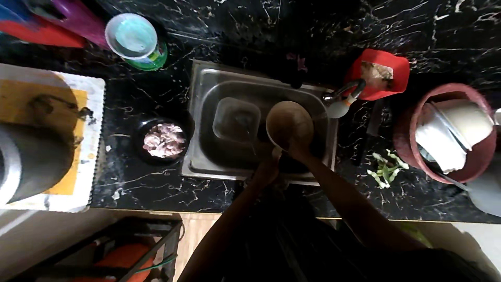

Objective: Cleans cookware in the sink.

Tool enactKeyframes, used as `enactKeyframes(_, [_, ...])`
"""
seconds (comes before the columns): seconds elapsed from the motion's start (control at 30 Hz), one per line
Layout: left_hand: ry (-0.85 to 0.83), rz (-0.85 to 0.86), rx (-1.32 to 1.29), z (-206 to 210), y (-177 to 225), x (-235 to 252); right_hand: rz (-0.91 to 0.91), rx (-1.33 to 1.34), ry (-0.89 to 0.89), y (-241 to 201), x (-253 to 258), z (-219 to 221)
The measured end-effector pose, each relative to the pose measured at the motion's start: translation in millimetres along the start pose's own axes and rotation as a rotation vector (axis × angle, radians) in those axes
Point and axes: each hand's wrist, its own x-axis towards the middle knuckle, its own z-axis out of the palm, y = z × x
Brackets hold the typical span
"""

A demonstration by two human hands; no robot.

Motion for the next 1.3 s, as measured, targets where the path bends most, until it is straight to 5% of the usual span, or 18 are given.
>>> enactKeyframes(0.17, [0.074,0.074,-0.005,3.3,-0.8,-0.7,-0.233,0.279,0.173,-24.9,59.1,8.5])
enactKeyframes(0.4, [0.058,0.050,0.011,4.1,-0.3,-1.5,-0.162,0.729,0.349,-44.9,113.7,-2.6])
enactKeyframes(0.67, [0.038,0.115,0.003,1.3,-2.3,-0.6,-0.225,0.409,-0.068,5.8,28.4,-4.6])
enactKeyframes(0.87, [-0.035,0.028,0.065,-0.6,-3.6,2.1,-0.191,-0.129,-0.240,72.1,35.3,-37.5])
enactKeyframes(1.0, [-0.024,-0.011,0.030,-0.4,-3.9,5.4,-0.120,-0.300,-0.076,56.6,36.2,-47.8])
enactKeyframes(1.3, [0.053,0.032,0.048,3.2,-1.5,8.8,-0.067,-0.209,0.539,12.9,105.9,-27.1])
